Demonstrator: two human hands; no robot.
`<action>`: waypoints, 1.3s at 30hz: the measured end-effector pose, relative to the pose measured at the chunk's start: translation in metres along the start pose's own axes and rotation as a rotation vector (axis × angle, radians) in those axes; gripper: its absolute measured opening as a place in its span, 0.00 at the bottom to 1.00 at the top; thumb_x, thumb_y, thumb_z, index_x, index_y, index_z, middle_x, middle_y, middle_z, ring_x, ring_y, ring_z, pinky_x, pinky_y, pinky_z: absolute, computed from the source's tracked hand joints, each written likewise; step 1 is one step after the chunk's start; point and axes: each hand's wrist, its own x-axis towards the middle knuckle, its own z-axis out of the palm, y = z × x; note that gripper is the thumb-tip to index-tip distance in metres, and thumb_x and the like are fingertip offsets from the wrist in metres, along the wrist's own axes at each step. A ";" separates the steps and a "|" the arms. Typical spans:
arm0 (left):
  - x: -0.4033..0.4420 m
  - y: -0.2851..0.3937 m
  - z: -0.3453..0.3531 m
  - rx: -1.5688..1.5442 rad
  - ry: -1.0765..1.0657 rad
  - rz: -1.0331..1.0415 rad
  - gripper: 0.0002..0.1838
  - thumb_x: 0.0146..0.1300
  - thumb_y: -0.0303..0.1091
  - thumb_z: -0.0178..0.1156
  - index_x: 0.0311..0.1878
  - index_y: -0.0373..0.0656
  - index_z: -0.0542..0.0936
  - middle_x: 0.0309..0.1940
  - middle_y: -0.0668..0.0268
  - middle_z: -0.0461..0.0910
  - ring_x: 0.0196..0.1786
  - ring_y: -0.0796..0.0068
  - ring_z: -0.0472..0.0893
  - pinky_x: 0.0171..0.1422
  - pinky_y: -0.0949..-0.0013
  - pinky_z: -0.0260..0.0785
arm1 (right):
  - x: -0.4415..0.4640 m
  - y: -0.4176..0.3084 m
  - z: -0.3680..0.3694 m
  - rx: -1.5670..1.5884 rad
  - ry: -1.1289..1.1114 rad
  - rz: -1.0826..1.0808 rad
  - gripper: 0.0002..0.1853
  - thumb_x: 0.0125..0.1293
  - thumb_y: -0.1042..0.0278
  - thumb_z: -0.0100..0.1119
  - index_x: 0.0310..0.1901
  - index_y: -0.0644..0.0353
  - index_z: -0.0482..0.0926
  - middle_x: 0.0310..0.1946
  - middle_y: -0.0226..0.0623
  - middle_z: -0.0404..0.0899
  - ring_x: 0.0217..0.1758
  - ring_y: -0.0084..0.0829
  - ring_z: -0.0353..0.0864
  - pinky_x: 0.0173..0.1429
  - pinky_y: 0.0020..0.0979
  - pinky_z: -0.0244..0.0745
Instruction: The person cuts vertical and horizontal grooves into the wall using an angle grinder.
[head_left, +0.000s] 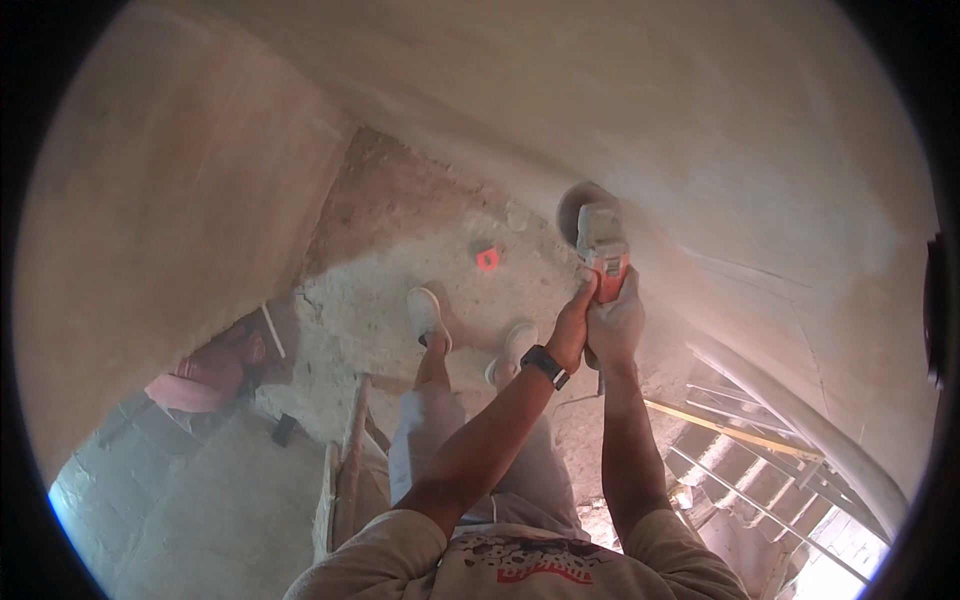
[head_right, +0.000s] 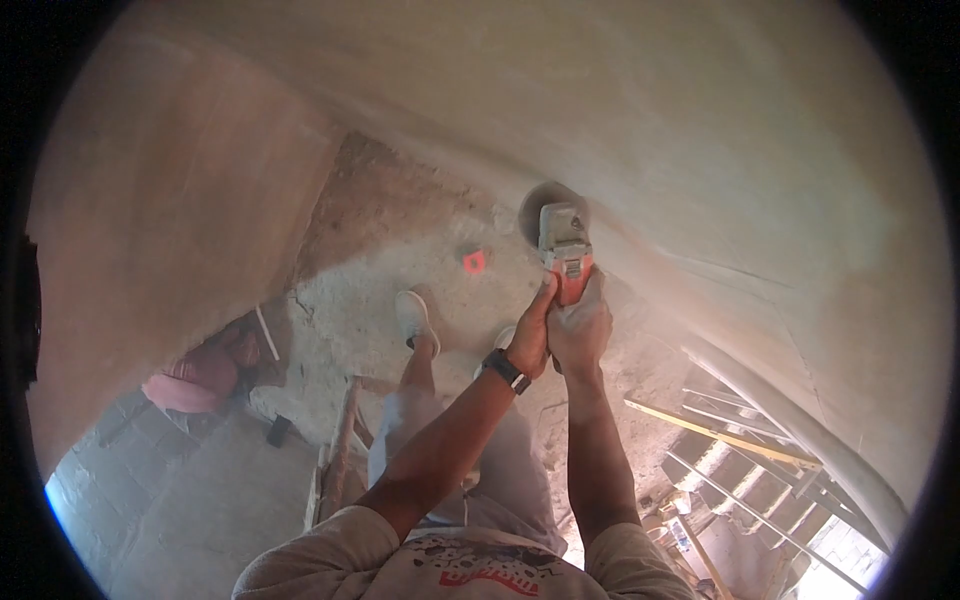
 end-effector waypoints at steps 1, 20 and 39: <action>0.000 -0.001 0.000 -0.006 0.004 0.015 0.41 0.76 0.68 0.56 0.77 0.44 0.72 0.69 0.66 0.78 0.70 0.74 0.77 0.75 0.68 0.66 | 0.000 -0.001 0.000 -0.020 0.003 -0.017 0.27 0.69 0.50 0.69 0.63 0.55 0.74 0.43 0.55 0.88 0.49 0.63 0.87 0.48 0.54 0.80; -0.004 0.013 0.001 0.068 0.065 0.010 0.42 0.76 0.69 0.55 0.76 0.41 0.72 0.69 0.64 0.78 0.70 0.73 0.76 0.75 0.68 0.65 | -0.001 -0.001 0.009 -0.017 0.001 -0.021 0.32 0.67 0.51 0.71 0.66 0.60 0.73 0.43 0.57 0.88 0.50 0.63 0.88 0.48 0.53 0.80; -0.006 0.031 -0.002 0.034 0.063 0.000 0.42 0.76 0.67 0.57 0.77 0.42 0.72 0.70 0.65 0.77 0.71 0.74 0.75 0.77 0.68 0.64 | 0.000 -0.016 0.019 0.011 -0.004 -0.020 0.30 0.67 0.54 0.72 0.67 0.55 0.74 0.45 0.54 0.88 0.51 0.60 0.88 0.50 0.50 0.81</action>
